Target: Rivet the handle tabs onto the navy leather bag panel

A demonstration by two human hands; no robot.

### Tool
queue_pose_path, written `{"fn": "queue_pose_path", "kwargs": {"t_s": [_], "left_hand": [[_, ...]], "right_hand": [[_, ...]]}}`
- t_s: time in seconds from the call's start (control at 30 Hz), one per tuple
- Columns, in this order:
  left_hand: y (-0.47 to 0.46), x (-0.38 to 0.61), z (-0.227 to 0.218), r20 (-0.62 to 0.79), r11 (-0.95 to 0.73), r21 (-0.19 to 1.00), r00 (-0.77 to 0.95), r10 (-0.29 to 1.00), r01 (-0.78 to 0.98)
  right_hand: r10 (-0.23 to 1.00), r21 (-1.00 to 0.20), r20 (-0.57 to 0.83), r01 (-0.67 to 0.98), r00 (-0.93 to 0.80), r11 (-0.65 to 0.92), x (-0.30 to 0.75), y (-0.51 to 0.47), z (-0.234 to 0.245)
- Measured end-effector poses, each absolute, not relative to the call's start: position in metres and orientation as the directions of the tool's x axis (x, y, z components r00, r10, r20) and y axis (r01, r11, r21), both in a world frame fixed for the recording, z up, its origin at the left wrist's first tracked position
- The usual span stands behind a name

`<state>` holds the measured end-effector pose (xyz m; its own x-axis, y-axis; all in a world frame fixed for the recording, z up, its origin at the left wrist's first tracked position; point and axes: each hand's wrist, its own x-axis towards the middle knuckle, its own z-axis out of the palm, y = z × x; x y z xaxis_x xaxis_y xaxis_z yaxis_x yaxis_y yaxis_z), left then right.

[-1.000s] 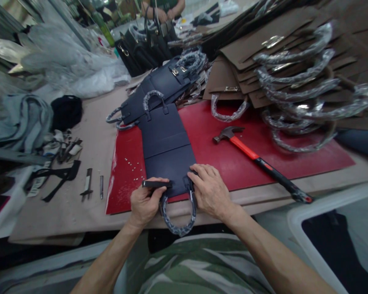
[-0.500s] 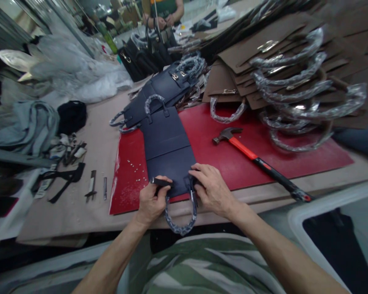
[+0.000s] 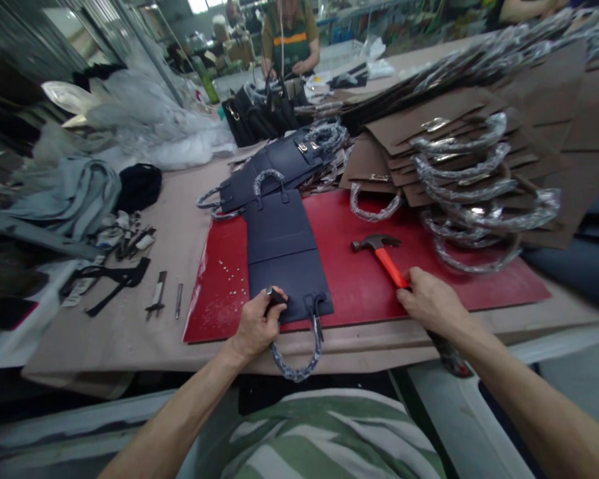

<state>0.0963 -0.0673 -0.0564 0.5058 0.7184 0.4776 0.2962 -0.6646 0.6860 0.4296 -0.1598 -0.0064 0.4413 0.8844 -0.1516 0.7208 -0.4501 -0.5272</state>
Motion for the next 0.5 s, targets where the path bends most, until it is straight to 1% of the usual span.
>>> {"fn": "queue_pose_path", "kwargs": {"t_s": [0.03, 0.07, 0.1, 0.13, 0.17, 0.2, 0.23, 0.27, 0.3, 0.33, 0.37, 0.4, 0.43, 0.47, 0.5], "left_hand": [[-0.067, 0.097, -0.056, 0.477, -0.661, 0.691, 0.504, 0.721, 0.292], [-0.068, 0.097, -0.056, 0.474, -0.657, 0.697, 0.504, 0.722, 0.286], [-0.068, 0.097, -0.056, 0.471, -0.653, 0.703, 0.505, 0.723, 0.281], [-0.068, 0.098, -0.055, 0.469, -0.650, 0.708, 0.505, 0.724, 0.276], [-0.068, 0.099, -0.055, 0.469, -0.648, 0.712, 0.502, 0.726, 0.272], [-0.068, 0.099, -0.055, 0.471, -0.645, 0.715, 0.497, 0.729, 0.270], [-0.068, 0.100, -0.056, 0.473, -0.643, 0.716, 0.489, 0.733, 0.270], [-0.068, 0.100, -0.056, 0.477, -0.642, 0.717, 0.482, 0.735, 0.270], [-0.068, 0.100, -0.057, 0.481, -0.643, 0.717, 0.477, 0.736, 0.269], [-0.067, 0.100, -0.057, 0.482, -0.643, 0.717, 0.475, 0.736, 0.269], [-0.067, 0.100, -0.058, 0.483, -0.644, 0.716, 0.475, 0.735, 0.269], [-0.067, 0.100, -0.058, 0.487, -0.647, 0.713, 0.475, 0.733, 0.269], [-0.067, 0.100, -0.059, 0.491, -0.651, 0.709, 0.474, 0.731, 0.270], [-0.068, 0.100, -0.059, 0.494, -0.653, 0.706, 0.471, 0.731, 0.273], [-0.068, 0.100, -0.059, 0.496, -0.653, 0.705, 0.466, 0.733, 0.276]], "right_hand": [[0.845, -0.684, -0.309, 0.515, 0.437, -0.517, 0.426, -0.158, -0.003], [0.803, -0.776, -0.454, 0.272, 0.386, -0.570, 0.422, -0.157, 0.001], [0.769, -0.801, -0.559, 0.038, 0.310, -0.598, 0.416, -0.156, 0.005], [0.749, -0.784, -0.621, -0.145, 0.231, -0.604, 0.410, -0.155, 0.010], [0.743, -0.760, -0.644, -0.259, 0.182, -0.596, 0.403, -0.154, 0.017], [0.747, -0.758, -0.640, -0.301, 0.177, -0.578, 0.394, -0.154, 0.025], [0.766, -0.789, -0.606, -0.282, 0.214, -0.546, 0.385, -0.155, 0.034], [0.797, -0.840, -0.542, -0.210, 0.265, -0.501, 0.375, -0.156, 0.044], [0.842, -0.898, -0.437, -0.092, 0.317, -0.431, 0.364, -0.157, 0.054], [0.890, -0.941, -0.288, 0.068, 0.354, -0.332, 0.354, -0.159, 0.064], [0.928, -0.944, -0.117, 0.251, 0.354, -0.215, 0.346, -0.161, 0.073], [0.947, -0.897, 0.055, 0.431, 0.316, -0.092, 0.338, -0.163, 0.080], [0.948, -0.807, 0.207, 0.590, 0.242, 0.025, 0.332, -0.165, 0.085], [0.938, -0.685, 0.318, 0.717, 0.136, 0.128, 0.328, -0.166, 0.088], [0.925, -0.553, 0.379, 0.806, 0.020, 0.209, 0.325, -0.167, 0.089]]}}
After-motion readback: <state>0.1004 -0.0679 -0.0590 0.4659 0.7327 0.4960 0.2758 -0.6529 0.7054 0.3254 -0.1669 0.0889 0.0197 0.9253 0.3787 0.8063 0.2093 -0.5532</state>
